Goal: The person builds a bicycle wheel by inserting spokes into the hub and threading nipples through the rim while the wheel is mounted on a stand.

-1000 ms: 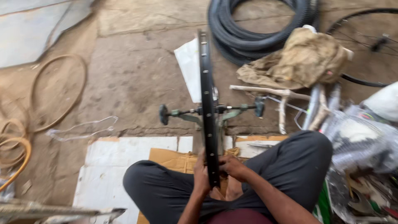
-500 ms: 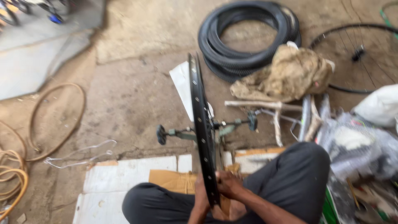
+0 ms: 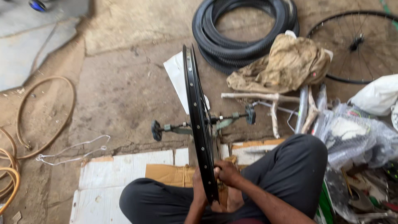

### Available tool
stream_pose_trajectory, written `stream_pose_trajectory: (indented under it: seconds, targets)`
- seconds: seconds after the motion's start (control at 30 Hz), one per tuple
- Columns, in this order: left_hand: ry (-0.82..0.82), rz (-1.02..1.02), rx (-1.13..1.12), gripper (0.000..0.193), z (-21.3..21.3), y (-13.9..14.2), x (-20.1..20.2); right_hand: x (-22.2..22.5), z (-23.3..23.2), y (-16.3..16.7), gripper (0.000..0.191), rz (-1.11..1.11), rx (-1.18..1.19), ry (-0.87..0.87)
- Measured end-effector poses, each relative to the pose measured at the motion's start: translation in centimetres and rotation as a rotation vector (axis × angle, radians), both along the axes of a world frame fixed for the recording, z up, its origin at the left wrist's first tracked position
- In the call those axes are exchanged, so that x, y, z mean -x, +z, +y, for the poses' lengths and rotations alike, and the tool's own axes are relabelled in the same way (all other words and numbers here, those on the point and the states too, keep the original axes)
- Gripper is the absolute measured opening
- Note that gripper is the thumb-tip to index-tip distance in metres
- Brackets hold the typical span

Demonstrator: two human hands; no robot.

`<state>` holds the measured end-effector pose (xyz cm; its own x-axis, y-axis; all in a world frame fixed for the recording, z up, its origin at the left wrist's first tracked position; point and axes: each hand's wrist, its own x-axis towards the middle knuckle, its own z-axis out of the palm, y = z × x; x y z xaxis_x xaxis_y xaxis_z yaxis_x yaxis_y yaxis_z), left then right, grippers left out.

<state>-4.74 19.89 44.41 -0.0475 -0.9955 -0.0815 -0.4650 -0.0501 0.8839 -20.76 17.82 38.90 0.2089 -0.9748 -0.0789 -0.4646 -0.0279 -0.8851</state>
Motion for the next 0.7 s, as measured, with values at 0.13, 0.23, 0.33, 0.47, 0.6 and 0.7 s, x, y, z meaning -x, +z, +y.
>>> stream_pose_trajectory:
  seconds: [0.13,0.23,0.33,0.47,0.6,0.7]
  targets:
    - [-0.047,-0.001,-0.087,0.045,-1.2,0.9,-0.4,0.8,-2.0,3.8,0.028,-0.2,-0.371,-0.204]
    - [-0.052,0.072,-0.041,0.042,-1.4,1.0,0.0,2.3,-5.3,4.9,0.031,-0.144,-0.424,-0.416]
    - [-0.004,0.184,-0.165,0.039,-1.1,0.4,0.3,3.9,-10.0,4.2,0.027,-0.084,-0.24,-0.389]
    - [-0.034,0.187,-0.043,0.036,-0.9,-0.6,0.5,3.5,-13.0,3.7,0.017,0.381,0.003,-0.201]
    - [-0.038,0.155,-0.078,0.034,-1.0,-1.4,0.5,2.4,-13.0,3.6,0.028,0.123,-0.214,-0.244]
    - [-0.033,0.235,-0.064,0.031,-0.8,-1.9,0.2,2.3,-12.4,2.8,0.045,0.001,-0.255,-0.291]
